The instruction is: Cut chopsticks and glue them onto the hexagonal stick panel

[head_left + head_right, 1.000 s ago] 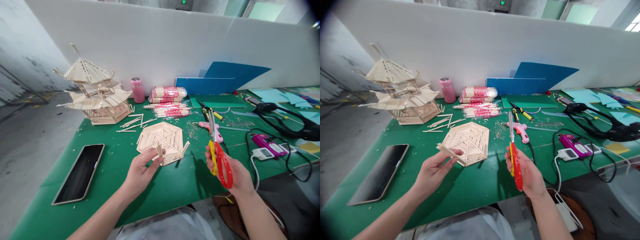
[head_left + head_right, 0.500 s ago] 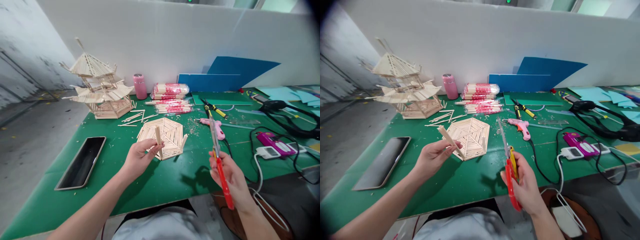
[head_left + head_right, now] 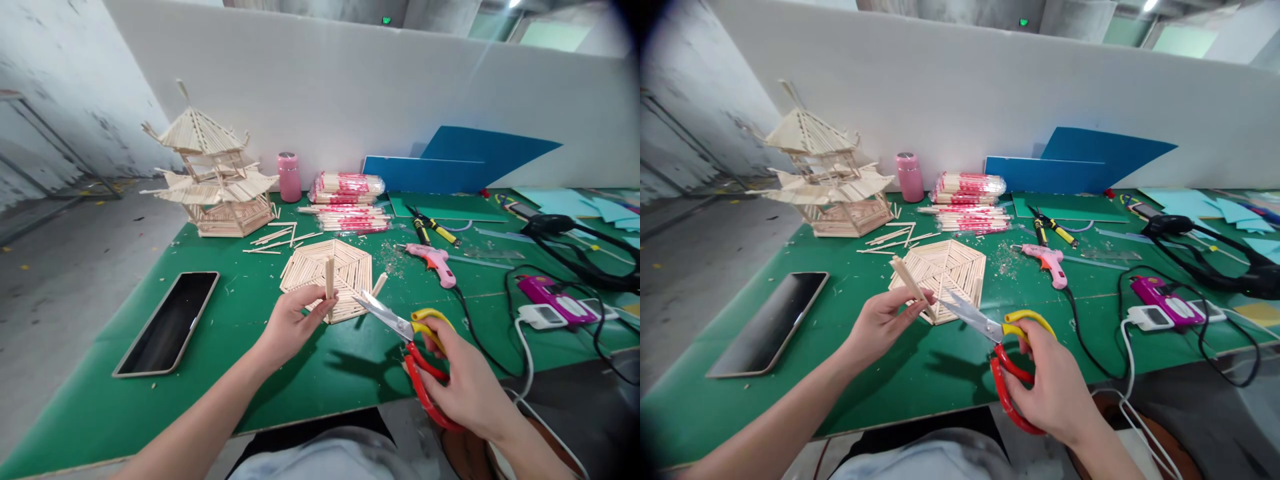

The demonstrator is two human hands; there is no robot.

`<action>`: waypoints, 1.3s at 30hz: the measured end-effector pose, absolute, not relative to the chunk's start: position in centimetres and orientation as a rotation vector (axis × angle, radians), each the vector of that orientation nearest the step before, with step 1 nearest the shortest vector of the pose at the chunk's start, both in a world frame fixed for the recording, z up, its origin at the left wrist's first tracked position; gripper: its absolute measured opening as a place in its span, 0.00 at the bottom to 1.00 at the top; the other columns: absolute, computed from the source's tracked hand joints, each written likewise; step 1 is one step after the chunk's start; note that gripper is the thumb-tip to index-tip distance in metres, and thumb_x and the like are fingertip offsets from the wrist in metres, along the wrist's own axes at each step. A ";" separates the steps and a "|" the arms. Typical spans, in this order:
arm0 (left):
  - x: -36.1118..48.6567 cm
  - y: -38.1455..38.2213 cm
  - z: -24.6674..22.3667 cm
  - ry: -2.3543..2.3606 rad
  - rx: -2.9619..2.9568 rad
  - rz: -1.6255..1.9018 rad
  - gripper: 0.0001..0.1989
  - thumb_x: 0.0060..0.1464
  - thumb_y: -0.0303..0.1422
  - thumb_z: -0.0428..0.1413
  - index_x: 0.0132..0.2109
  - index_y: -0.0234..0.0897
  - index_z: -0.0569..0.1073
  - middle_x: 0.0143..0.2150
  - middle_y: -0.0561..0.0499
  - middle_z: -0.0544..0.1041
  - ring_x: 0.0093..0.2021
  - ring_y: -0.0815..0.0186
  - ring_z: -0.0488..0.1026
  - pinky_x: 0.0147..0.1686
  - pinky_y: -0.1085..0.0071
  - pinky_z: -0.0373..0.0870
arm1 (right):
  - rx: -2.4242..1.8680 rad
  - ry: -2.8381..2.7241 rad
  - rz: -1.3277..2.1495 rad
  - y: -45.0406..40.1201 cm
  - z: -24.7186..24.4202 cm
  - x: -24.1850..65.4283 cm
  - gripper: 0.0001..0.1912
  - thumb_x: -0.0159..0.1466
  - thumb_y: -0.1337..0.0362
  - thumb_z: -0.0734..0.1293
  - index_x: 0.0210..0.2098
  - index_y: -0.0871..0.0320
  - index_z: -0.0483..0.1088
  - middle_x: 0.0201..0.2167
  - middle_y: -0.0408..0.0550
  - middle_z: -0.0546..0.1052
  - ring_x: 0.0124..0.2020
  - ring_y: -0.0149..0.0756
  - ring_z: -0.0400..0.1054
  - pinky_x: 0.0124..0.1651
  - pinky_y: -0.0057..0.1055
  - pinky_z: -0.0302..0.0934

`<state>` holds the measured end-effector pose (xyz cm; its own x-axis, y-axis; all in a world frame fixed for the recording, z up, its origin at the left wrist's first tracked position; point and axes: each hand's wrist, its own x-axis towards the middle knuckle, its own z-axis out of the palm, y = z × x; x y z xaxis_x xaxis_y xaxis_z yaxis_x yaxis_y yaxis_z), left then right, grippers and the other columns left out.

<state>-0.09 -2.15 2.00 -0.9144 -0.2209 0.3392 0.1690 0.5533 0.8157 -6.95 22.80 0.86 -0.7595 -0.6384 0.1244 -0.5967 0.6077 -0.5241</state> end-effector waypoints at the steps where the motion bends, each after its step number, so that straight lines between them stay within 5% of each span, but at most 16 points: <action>1: -0.1 -2.1 2.0 -2.390 0.049 -1.331 0.09 0.51 0.32 0.50 0.37 0.36 0.74 0.34 0.49 0.77 0.34 0.64 0.73 0.33 0.71 0.69 | -1.041 2.720 -0.891 22.9 0.8 -6.9 0.22 0.54 0.63 0.62 0.46 0.56 0.53 0.29 0.45 0.64 0.29 0.35 0.63 0.33 0.32 0.60; 7: -0.3 -2.4 2.8 -2.399 -0.072 -1.437 0.09 0.47 0.32 0.55 0.38 0.35 0.72 0.39 0.46 0.75 0.41 0.62 0.71 0.42 0.67 0.66 | -0.801 2.404 -1.321 22.9 1.2 -6.7 0.16 0.57 0.62 0.60 0.44 0.54 0.54 0.29 0.43 0.62 0.28 0.31 0.62 0.32 0.25 0.61; 17: -3.7 -4.6 5.7 -2.742 -0.692 -1.338 0.35 0.39 0.39 0.61 0.55 0.41 0.59 0.54 0.44 0.63 0.53 0.56 0.59 0.51 0.60 0.55 | -0.342 2.093 -1.888 22.4 0.9 -6.3 0.19 0.54 0.56 0.64 0.43 0.52 0.59 0.32 0.44 0.63 0.33 0.30 0.60 0.35 0.20 0.61; 26: -6.7 -5.3 6.1 -2.876 -1.114 -1.189 0.47 0.31 0.43 0.62 0.59 0.45 0.51 0.54 0.44 0.60 0.50 0.53 0.60 0.49 0.57 0.56 | -0.284 2.137 -1.826 22.9 0.9 -6.3 0.21 0.54 0.55 0.64 0.45 0.52 0.58 0.33 0.44 0.61 0.34 0.30 0.60 0.38 0.20 0.59; 39: -6.5 -5.2 7.5 -2.887 -1.115 -1.110 0.42 0.33 0.40 0.62 0.57 0.48 0.56 0.53 0.44 0.62 0.49 0.52 0.60 0.48 0.56 0.57 | -0.346 2.197 -1.780 22.1 1.1 -6.2 0.19 0.56 0.57 0.63 0.46 0.54 0.58 0.33 0.46 0.63 0.35 0.34 0.63 0.38 0.27 0.62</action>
